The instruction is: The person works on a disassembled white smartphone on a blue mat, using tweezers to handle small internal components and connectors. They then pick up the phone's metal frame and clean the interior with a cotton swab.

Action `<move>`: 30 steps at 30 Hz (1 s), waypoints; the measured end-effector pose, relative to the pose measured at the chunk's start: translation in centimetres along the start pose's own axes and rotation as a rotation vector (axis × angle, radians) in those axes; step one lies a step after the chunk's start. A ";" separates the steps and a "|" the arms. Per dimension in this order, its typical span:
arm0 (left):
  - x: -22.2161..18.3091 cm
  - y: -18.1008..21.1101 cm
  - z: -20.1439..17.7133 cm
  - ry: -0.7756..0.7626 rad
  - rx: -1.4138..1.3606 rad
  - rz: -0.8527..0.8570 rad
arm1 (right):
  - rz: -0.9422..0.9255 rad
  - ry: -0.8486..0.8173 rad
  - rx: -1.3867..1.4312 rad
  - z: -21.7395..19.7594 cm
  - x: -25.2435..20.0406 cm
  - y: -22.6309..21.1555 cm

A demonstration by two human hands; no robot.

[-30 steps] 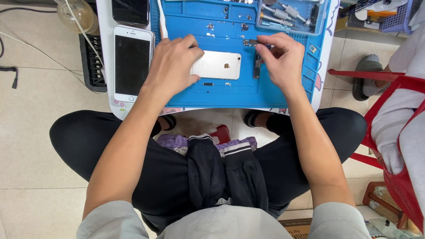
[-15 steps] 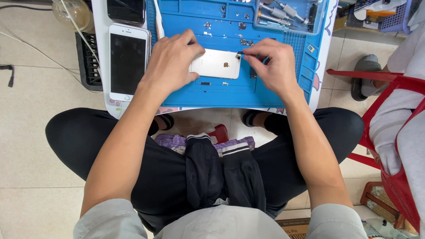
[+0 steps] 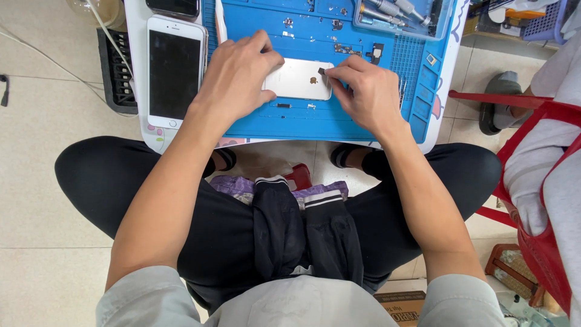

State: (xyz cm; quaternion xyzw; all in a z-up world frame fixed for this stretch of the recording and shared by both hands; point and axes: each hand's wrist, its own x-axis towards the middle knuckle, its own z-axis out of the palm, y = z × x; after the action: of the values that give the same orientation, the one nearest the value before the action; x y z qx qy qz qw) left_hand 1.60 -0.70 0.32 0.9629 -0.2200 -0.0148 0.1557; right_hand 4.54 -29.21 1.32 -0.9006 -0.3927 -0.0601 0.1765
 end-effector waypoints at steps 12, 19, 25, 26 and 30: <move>-0.5 -0.1 0.3 0.054 -0.023 0.001 | -0.072 -0.013 -0.130 3.0 1.3 -4.0; -0.2 -0.3 1.3 0.064 -0.004 -0.003 | -0.166 0.031 -0.285 2.9 1.7 -4.9; 0.0 -0.2 1.5 0.076 -0.003 -0.023 | -0.158 0.100 -0.202 3.1 2.2 -5.0; 0.0 -0.2 1.6 0.076 0.002 -0.023 | -0.153 0.098 -0.212 3.1 2.1 -5.0; 0.0 -0.3 1.4 0.080 0.001 -0.019 | -0.165 0.123 -0.226 3.6 2.0 -4.7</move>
State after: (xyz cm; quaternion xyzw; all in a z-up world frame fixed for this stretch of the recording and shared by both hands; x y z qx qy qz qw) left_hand 1.60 -0.89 -1.12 0.9648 -0.2046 0.0223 0.1635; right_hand 2.37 -23.57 -0.26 -0.8740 -0.4446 -0.1733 0.0922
